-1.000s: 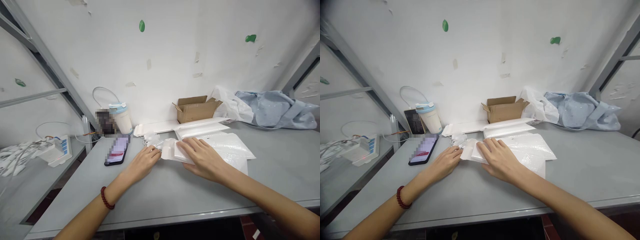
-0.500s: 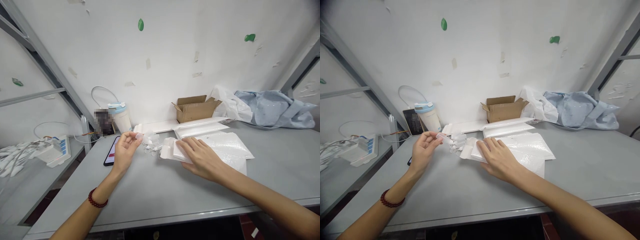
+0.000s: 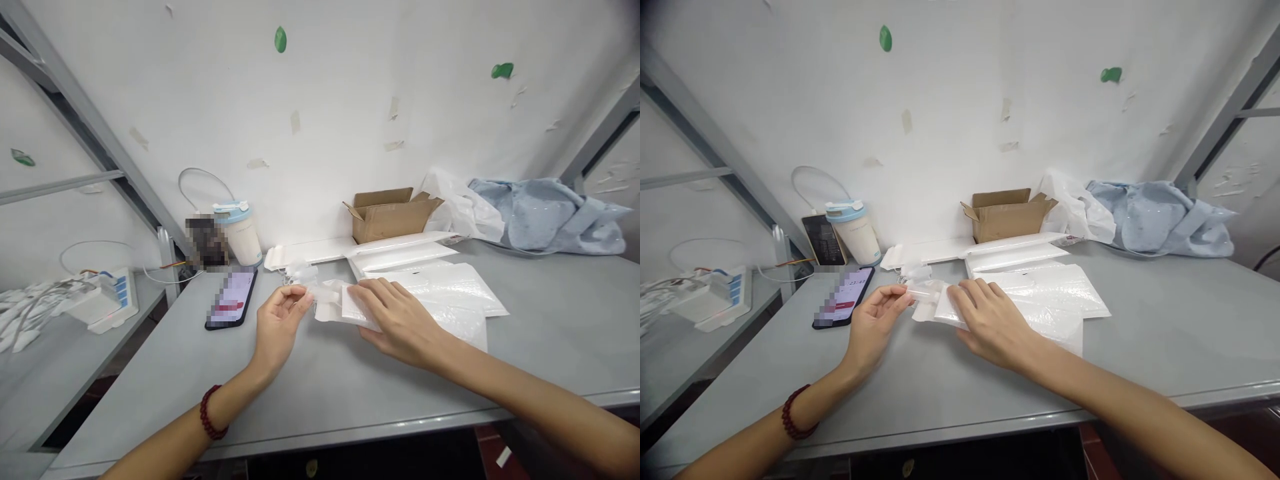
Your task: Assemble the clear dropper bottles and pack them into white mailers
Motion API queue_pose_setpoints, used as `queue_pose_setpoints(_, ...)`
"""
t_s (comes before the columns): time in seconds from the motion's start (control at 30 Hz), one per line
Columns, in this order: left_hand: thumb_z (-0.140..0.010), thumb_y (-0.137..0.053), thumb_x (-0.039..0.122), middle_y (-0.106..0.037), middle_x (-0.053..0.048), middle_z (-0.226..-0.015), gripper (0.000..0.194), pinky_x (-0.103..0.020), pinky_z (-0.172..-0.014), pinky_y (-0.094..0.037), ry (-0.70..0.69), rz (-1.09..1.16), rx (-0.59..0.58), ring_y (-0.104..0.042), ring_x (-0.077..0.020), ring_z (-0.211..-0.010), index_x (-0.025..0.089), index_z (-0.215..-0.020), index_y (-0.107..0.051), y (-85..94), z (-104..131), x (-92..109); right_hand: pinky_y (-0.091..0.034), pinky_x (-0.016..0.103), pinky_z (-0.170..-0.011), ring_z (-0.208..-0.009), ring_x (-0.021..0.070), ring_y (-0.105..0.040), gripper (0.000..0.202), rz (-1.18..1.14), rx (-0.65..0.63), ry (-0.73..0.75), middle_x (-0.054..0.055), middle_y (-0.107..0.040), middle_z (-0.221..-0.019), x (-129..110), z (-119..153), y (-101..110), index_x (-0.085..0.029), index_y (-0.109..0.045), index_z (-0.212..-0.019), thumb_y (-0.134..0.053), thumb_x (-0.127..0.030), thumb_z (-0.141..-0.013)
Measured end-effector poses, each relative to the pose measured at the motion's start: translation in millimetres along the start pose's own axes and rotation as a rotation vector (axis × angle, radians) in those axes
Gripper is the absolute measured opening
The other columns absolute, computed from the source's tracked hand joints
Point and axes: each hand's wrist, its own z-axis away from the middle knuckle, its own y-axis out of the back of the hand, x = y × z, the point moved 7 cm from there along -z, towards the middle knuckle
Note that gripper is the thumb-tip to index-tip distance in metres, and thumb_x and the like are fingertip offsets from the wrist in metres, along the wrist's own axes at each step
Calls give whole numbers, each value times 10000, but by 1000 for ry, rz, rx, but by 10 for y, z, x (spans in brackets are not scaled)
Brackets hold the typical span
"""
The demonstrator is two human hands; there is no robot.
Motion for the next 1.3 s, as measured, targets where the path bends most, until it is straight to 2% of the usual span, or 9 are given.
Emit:
queue_pose_setpoints(0.2,-754,-646,319,-624,-31,-906,142,-280,-827,-452,-31,-58,-89,-573,-176,-905,179,-777,-630,-86,14,-9,-454,375,-701,-928,269,-517,418,-2,17,25,146,-560,-1051,-44,18,7,-120,-449,-1131,-547,-152,-726)
queue_pose_setpoints(0.47,-917,-375,351,-487,-52,-1147,349,-395,-1018,-282,-211,-508,-329,-382,-223,-1146,250,-900,-709,-265,158,89,-453,372,-696,-923,272,-525,401,16,19,35,149,-567,-1031,-58,9,-13,-109,-465,-1110,-541,-136,-717)
queue_pose_setpoints(0.57,-940,-292,336,-497,-51,-1133,404,-394,-1007,-294,-232,-521,-225,-392,-223,-1146,251,-952,-687,-145,77,160,-452,365,-701,-937,268,-520,397,22,54,11,145,-562,-1054,-10,9,19,-120,-457,-1122,-524,-135,-731)
queue_pose_setpoints(0.67,-907,-380,330,-538,-57,-1042,301,-397,-941,-354,-276,-611,-85,-437,-233,-1068,227,-925,-663,6,-48,199,-448,364,-707,-945,269,-519,389,46,127,-39,142,-565,-1055,78,4,91,-128,-455,-1125,-510,-136,-740)
queue_pose_setpoints(0.77,-832,-519,326,-563,-63,-940,196,-415,-854,-397,-318,-821,-168,-439,-256,-994,217,-920,-657,-23,-117,96,-446,364,-699,-924,269,-529,376,71,187,-87,138,-575,-1034,162,-4,155,-135,-458,-1118,-511,-149,-746)
queue_pose_setpoints(0.93,-823,-534,312,-564,-68,-878,193,-415,-799,-388,-347,-1075,-294,-444,-257,-915,201,-921,-658,-128,-114,-144,-449,360,-689,-902,266,-540,372,101,197,-107,135,-583,-1019,202,-12,174,-124,-465,-1106,-532,-172,-743)
queue_pose_setpoints(1.17,-857,-447,282,-592,-59,-851,194,-327,-708,-405,-271,-915,-345,-478,-233,-900,188,-817,-613,-96,-208,-134,-447,356,-686,-910,269,-530,380,106,88,-114,139,-574,-1041,182,-10,90,-126,-471,-1094,-537,-153,-720)
queue_pose_setpoints(1.23,-851,-448,307,-598,-54,-852,199,-291,-660,-400,-240,-837,-294,-488,-223,-897,186,-800,-597,-12,-271,-49,-446,356,-690,-913,268,-527,377,103,76,-119,140,-572,-1042,185,-13,80,-127,-471,-1089,-538,-153,-720)
queue_pose_setpoints(1.3,-838,-464,327,-607,-42,-855,197,-282,-678,-393,-220,-759,-181,-502,-207,-874,184,-779,-585,126,-342,71,-448,355,-693,-915,267,-524,376,105,67,-125,140,-569,-1046,190,-19,71,-127,-473,-1086,-544,-152,-718)
